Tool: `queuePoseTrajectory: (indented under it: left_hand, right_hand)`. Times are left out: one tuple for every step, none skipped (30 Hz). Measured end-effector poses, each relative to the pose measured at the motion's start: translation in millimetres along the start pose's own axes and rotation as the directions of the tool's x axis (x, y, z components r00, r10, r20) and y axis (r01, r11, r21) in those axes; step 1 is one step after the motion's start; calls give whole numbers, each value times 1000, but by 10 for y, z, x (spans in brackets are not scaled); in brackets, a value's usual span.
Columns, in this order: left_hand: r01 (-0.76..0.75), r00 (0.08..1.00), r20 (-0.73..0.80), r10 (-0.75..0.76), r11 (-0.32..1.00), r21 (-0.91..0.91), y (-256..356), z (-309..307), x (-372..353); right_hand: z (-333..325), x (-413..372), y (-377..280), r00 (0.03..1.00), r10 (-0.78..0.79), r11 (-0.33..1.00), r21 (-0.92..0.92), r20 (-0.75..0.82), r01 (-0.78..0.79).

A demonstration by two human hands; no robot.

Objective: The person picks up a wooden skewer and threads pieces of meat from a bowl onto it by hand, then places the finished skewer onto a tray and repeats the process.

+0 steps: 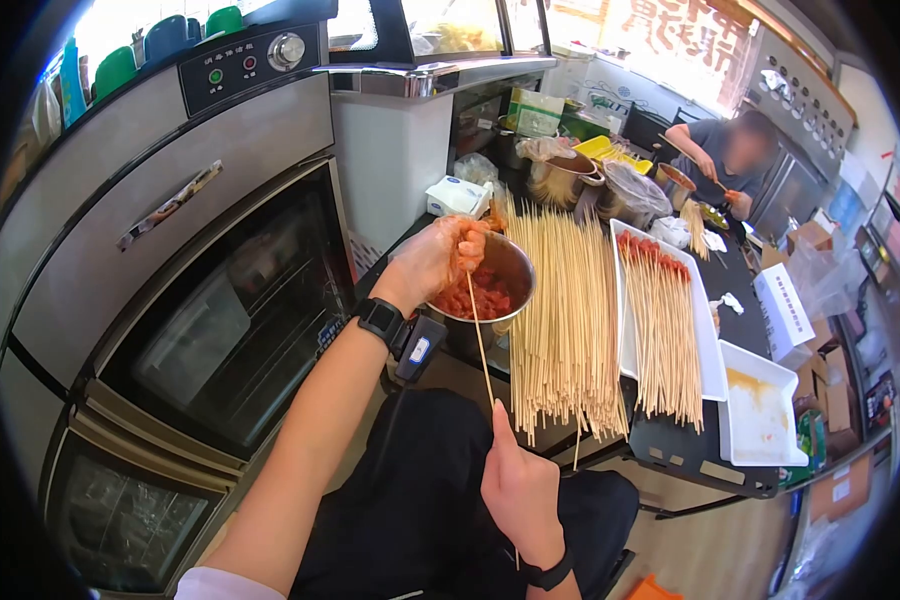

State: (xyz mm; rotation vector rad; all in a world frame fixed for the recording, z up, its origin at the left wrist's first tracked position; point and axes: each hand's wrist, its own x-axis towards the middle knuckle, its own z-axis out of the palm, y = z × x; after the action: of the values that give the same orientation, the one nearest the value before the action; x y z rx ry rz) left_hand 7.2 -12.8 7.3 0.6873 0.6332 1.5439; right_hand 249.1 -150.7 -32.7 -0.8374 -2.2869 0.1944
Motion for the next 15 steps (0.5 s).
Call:
queuePoseTrajectory:
  left_hand:
    - [15, 1000, 0, -15, 1000, 19, -7, -25, 28]
    - [30, 1000, -1, -30, 999, 39, -11, -46, 50]
    - [30, 1000, -1, -30, 999, 39, -15, -54, 60]
    - [47, 999, -14, -46, 998, 41, -22, -61, 69]
    - [64, 998, -27, -63, 997, 43, -30, -68, 78]
    - [64, 998, -26, -63, 997, 42, -34, -60, 74]
    - [54, 998, -41, -52, 997, 62, -40, -53, 68]
    - [44, 998, -57, -39, 996, 81, -42, -47, 65]
    - [43, 998, -57, -38, 996, 81, -44, -51, 73]
    - [54, 996, -72, -49, 995, 79, -47, -53, 82]
    - [65, 994, -88, -59, 995, 76, -49, -56, 90]
    - [65, 994, -88, -58, 995, 77, -46, -45, 87]
    - [69, 994, -96, -60, 994, 89, -45, -35, 83]
    - [73, 993, -105, -62, 992, 101, -42, -25, 79]
    - [73, 993, -105, -62, 992, 101, -44, -18, 71]
  right_hand:
    - [0, 1, 0, 1000, 0, 1000, 0, 1, 0]
    - [2, 4, 0, 1000, 3, 1000, 1, -3, -3]
    - [4, 6, -1, 1000, 7, 1000, 3, -7, -7]
    - [6, 5, -2, 1000, 7, 1000, 3, -7, -7]
    - [9, 5, -1, 1000, 5, 1000, -12, -8, -5]
    - [11, 4, 1, 1000, 3, 1000, -27, -10, -4]
    - [14, 0, -1, 1000, 4, 1000, -28, -9, -4]
    - [21, -6, -6, 1000, -2, 998, -59, -5, 2]
    - [30, -9, -11, 1000, -9, 996, -90, 0, 9]
    - [40, -11, -16, 1000, -10, 996, -90, 0, 10]
    - [52, -12, -19, 1000, -17, 995, -103, -3, 16]
    - [63, -14, -21, 1000, -23, 993, -116, -6, 23]
    - [75, -17, -20, 1000, -24, 993, -116, -6, 23]
    - [89, -19, -18, 1000, -27, 992, -125, -9, 26]
    - [97, -20, -21, 999, -30, 990, -135, -11, 28]
